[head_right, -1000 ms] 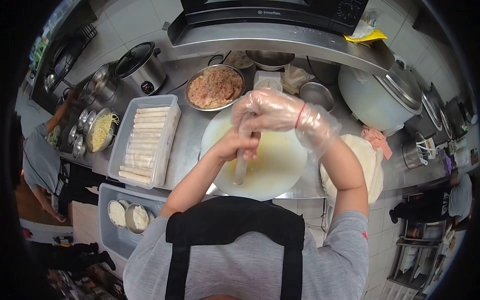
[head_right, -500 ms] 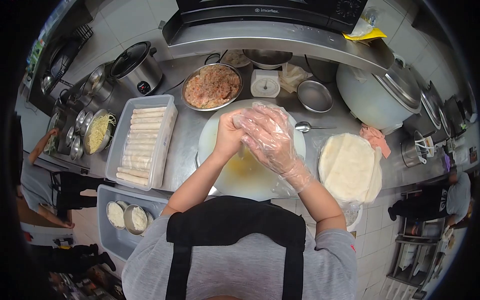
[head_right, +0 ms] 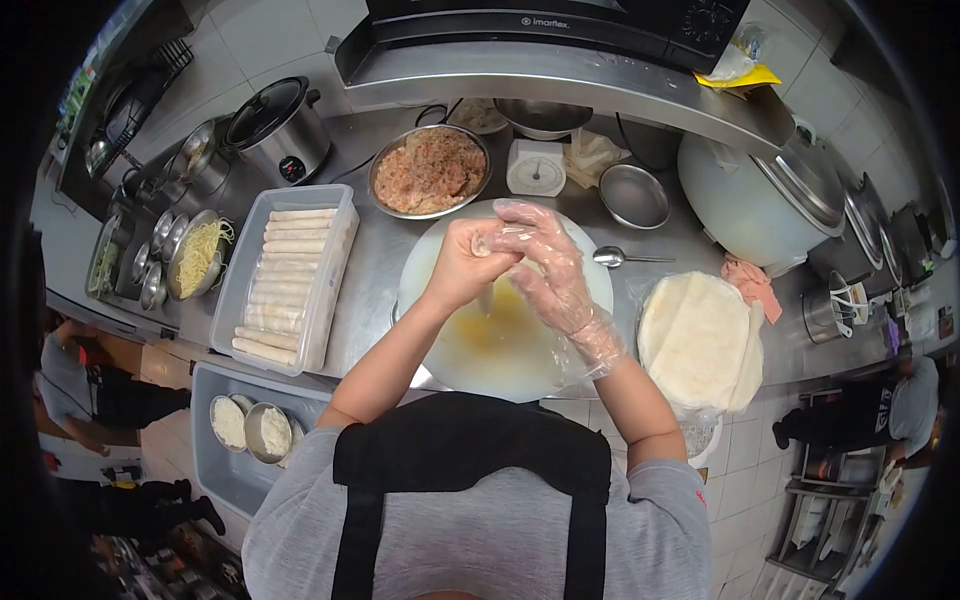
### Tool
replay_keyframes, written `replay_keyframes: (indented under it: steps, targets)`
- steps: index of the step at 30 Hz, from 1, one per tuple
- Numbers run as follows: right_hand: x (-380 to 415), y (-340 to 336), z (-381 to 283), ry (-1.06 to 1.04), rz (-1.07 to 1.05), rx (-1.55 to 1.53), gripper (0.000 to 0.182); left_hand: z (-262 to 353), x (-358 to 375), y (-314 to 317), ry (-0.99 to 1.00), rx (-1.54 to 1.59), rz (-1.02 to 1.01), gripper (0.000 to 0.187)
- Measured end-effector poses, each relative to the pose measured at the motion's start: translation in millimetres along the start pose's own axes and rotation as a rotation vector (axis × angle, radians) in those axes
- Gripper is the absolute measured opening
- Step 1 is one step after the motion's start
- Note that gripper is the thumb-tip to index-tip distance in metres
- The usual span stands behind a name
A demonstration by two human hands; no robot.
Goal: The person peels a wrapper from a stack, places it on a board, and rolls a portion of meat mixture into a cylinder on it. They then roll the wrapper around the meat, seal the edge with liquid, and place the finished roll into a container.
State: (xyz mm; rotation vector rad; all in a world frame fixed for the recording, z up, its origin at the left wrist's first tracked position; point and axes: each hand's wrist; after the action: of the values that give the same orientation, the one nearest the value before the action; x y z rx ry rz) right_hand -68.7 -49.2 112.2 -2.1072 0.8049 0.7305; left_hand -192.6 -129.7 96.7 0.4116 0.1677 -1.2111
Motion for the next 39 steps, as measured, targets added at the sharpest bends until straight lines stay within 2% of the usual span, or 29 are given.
replay_keyframes:
  steps: [2,4,5,7,8,9,11,12,13,14,15,16,17,19,20,21,22,24,25,26,27,29,32,37,38,39]
  targets:
    - [-5.1,-5.4,0.7,-0.037,-0.071,0.057,0.042,-2.4,-1.5,-0.1,0.016,-0.007,-0.095,0.008]
    - [-12.5,-12.5,0.4,-0.285,-0.203,0.546,0.045,-6.4,-3.4,2.5,-0.011,0.023,-0.113,0.010]
    - [-11.1,-11.2,1.4,-0.285,-0.201,0.544,0.045,-6.4,-4.3,2.7,-0.036,0.050,-0.126,0.013]
    - [-5.9,-3.3,7.5,-0.052,0.044,0.029,0.045,1.3,-8.9,1.2,-0.037,0.069,-0.063,0.009]
    - [3.1,19.0,3.4,0.223,0.243,-0.438,0.047,7.8,-11.3,1.1,-0.037,0.095,0.002,0.017]
    - [15.9,25.9,9.6,0.216,0.235,-0.441,0.047,15.0,-12.8,2.0,-0.028,0.094,0.009,0.017]
    - [34.1,33.2,20.4,0.508,-0.156,-0.287,0.048,29.9,-13.3,4.6,0.076,0.428,0.038,0.053]
    - [37.1,32.0,22.7,0.506,-0.160,-0.291,0.048,35.7,-14.0,1.3,0.079,0.412,-0.068,0.077]
    - [39.1,30.0,23.8,0.519,-0.262,-0.483,0.045,37.3,-14.7,-1.2,0.080,0.410,-0.064,0.077]
    - [40.6,28.8,24.3,0.528,-0.364,-0.675,0.042,38.4,-15.1,-3.1,0.056,0.343,-0.150,0.077]
    - [41.1,28.4,24.7,0.528,-0.369,-0.678,0.042,38.9,-14.5,-3.8,0.032,0.276,-0.234,0.077]
    - [40.4,28.2,25.1,0.509,-0.499,-0.882,0.037,31.7,-13.1,0.8,0.032,0.367,-0.237,0.049]
    - [38.6,27.8,24.3,0.486,-0.630,-1.085,0.032,24.7,-10.1,-4.3,0.034,0.365,-0.229,0.049]
    - [37.0,20.8,24.4,0.452,-0.686,-1.024,0.030,21.3,-4.7,-12.9,-0.299,0.476,-0.488,0.021]
    - [39.3,15.4,27.0,0.483,-0.543,-0.807,0.032,23.8,3.7,-3.2,-0.321,0.514,-0.309,0.028]
    - [41.6,12.3,28.3,0.507,-0.402,-0.590,0.034,28.1,5.9,-3.0,-0.319,0.513,-0.298,0.028]
    - [39.0,7.3,21.9,0.505,-0.412,-0.594,0.034,31.6,8.1,-4.0,-0.286,0.391,-0.222,0.027]
    - [24.6,-11.6,-2.9,0.131,0.100,-0.149,0.034,32.1,10.2,-3.0,-0.248,0.269,-0.141,0.026]
    - [18.8,-18.0,-11.5,0.127,0.095,-0.153,0.034,29.7,11.4,-0.8,-0.151,0.123,-0.113,0.024]
    - [14.8,-23.5,-19.6,-0.007,-0.005,0.002,0.034,27.8,13.0,2.1,-0.057,-0.022,-0.087,0.023]
    - [13.6,-26.1,-23.3,-0.141,-0.102,0.158,0.033,28.2,13.6,6.2,-0.058,-0.024,-0.086,0.023]
    - [13.2,-23.1,-19.0,-0.149,-0.103,0.186,0.034,30.5,13.7,13.9,0.091,-0.065,-0.049,0.019]
    - [-0.3,-24.8,-17.2,-0.239,-0.135,0.219,0.034,19.2,16.2,12.9,0.077,-0.102,-0.046,0.016]
    - [-16.5,-23.8,-16.7,-0.423,-0.252,0.491,0.035,7.3,19.7,24.0,-0.034,0.000,-0.004,0.007]
    - [-13.4,-23.9,-12.5,-0.429,-0.251,0.488,0.035,5.8,19.1,24.1,-0.038,0.027,0.033,0.005]
    - [-7.9,-24.2,-5.9,-0.311,-0.206,0.217,0.037,6.3,20.2,22.7,-0.032,0.023,0.038,0.005]
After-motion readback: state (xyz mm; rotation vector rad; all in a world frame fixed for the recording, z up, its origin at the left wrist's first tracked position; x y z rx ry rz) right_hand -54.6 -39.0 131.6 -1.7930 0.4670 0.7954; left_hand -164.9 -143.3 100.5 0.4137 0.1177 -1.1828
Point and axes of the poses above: each hand's wrist, its own x-axis away from the middle knuckle, its own y-axis out of the palm, z = x × y, and after that the axes turned 8 degrees about x, right-handed
